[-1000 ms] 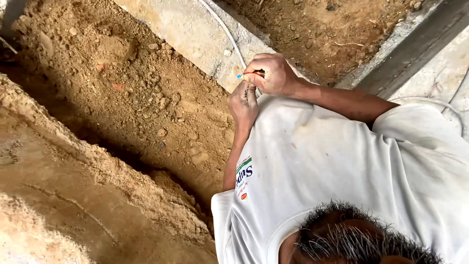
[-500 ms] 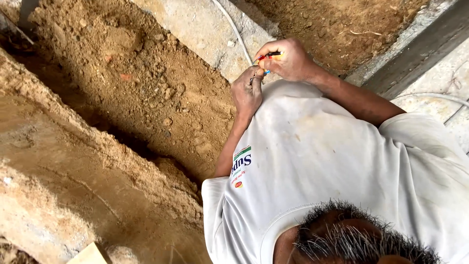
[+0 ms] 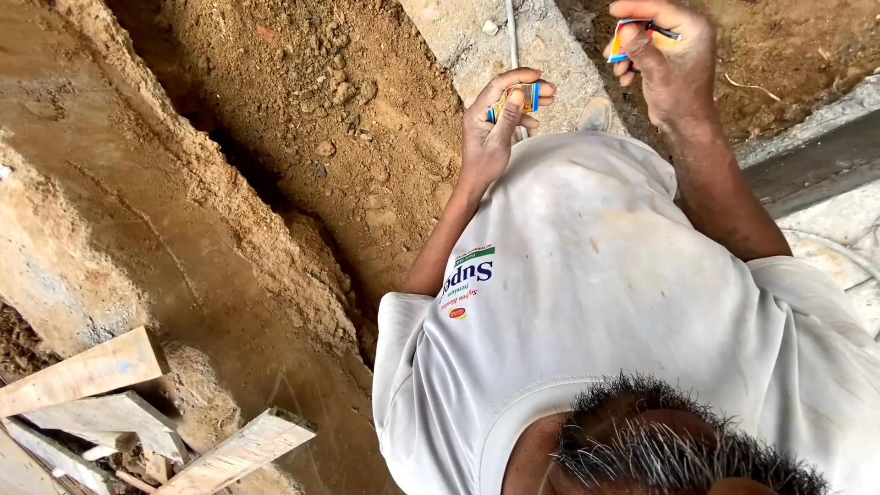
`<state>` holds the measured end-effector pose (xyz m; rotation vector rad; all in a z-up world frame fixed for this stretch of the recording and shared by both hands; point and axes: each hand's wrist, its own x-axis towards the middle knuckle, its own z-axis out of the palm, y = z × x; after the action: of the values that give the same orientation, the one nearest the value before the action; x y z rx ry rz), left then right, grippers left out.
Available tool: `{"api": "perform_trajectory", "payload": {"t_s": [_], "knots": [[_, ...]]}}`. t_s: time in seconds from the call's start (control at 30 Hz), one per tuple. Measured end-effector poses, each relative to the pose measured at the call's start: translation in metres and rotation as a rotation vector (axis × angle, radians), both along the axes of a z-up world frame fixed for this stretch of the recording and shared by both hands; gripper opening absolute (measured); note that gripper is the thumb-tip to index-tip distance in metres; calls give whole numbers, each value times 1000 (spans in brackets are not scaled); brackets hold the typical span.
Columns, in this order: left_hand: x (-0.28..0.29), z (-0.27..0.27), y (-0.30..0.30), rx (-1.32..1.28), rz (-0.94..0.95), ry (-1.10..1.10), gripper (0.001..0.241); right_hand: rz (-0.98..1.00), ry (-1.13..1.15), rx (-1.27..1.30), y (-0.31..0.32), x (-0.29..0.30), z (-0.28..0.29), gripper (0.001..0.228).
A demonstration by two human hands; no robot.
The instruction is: The person handles small electrical wire connectors and matches, removing items from a package and preparing them by hand while standing over a construction ditch.
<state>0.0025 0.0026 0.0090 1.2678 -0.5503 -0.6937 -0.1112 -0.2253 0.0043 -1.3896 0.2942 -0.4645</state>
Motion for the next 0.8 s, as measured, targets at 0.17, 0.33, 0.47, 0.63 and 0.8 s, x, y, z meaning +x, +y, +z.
{"api": "perform_trajectory", "payload": {"t_s": [0.17,0.33,0.47,0.63,0.8], "knots": [[9,2,2,-68,-112,39,33,66,77,84,21,7,11,48],[12,14,-3,-184,-150,19,29,122,79,32,23,6,15,46],[10,8,-13,-189,-110,29,25,103,147,116,24,3,20,33],[-3,-23,-24,-30,66,-137,17,60,185,204,29,0,28,27],[-10,17,-25,197,-33,-550,79,36,195,111,29,-8,5,11]]}}
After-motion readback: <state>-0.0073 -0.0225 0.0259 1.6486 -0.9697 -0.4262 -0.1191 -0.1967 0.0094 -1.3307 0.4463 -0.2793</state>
